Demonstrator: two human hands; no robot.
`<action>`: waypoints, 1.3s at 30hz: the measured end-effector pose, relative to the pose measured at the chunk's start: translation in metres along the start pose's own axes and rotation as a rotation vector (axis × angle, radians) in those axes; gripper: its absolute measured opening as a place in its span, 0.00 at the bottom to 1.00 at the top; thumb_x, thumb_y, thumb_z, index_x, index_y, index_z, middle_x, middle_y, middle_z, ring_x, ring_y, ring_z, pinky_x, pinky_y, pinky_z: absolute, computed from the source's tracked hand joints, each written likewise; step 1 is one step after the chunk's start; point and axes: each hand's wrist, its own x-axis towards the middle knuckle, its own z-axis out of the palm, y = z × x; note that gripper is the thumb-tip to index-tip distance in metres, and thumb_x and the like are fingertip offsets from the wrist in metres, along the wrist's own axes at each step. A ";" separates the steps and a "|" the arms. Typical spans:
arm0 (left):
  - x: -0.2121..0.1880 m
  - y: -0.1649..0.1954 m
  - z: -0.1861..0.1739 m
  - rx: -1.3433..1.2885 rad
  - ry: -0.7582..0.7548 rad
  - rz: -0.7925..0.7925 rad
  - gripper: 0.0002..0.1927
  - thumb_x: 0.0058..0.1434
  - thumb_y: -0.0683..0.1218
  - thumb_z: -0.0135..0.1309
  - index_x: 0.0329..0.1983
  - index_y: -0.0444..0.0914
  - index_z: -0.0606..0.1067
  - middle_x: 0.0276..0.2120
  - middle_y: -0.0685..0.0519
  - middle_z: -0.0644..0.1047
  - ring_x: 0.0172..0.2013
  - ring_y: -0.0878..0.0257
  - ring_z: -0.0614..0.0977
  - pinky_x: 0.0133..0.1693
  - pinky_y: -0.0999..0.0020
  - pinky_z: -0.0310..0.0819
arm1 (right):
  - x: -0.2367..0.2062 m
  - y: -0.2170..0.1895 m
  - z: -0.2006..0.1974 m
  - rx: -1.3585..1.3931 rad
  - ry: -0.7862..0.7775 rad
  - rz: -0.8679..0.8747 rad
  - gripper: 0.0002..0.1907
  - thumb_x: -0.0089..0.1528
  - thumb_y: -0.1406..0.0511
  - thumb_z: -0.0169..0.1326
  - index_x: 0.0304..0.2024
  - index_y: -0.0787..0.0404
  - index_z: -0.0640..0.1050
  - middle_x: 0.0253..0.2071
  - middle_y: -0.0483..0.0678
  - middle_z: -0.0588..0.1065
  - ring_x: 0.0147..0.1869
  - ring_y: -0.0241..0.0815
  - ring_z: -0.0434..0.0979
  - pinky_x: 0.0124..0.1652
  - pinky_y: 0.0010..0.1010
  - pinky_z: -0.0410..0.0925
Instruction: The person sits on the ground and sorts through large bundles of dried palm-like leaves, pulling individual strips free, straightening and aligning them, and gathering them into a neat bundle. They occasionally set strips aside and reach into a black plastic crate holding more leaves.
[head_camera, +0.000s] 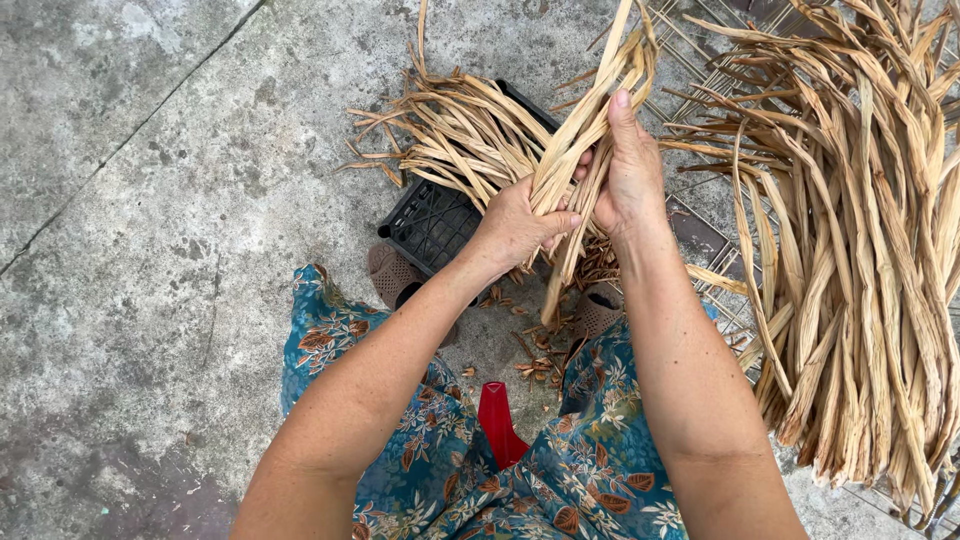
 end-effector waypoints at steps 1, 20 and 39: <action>0.000 0.000 0.000 0.004 -0.008 0.000 0.20 0.57 0.38 0.65 0.52 0.35 0.74 0.35 0.55 0.76 0.27 0.69 0.76 0.24 0.75 0.73 | 0.000 0.003 -0.001 -0.014 0.006 -0.026 0.21 0.66 0.49 0.57 0.41 0.61 0.78 0.26 0.44 0.75 0.25 0.32 0.73 0.24 0.24 0.68; -0.006 0.032 -0.018 0.283 0.109 0.014 0.27 0.58 0.40 0.59 0.60 0.37 0.66 0.43 0.50 0.77 0.37 0.69 0.81 0.41 0.71 0.84 | -0.019 -0.018 0.003 -0.999 -0.261 0.170 0.24 0.66 0.49 0.51 0.49 0.60 0.80 0.36 0.44 0.80 0.35 0.31 0.80 0.37 0.24 0.76; -0.007 0.010 -0.038 0.094 0.053 0.006 0.21 0.59 0.38 0.60 0.57 0.34 0.73 0.37 0.55 0.79 0.34 0.70 0.79 0.37 0.74 0.78 | -0.014 -0.005 0.006 -0.895 -0.359 0.141 0.23 0.62 0.67 0.61 0.59 0.65 0.76 0.28 0.43 0.76 0.28 0.30 0.75 0.28 0.22 0.72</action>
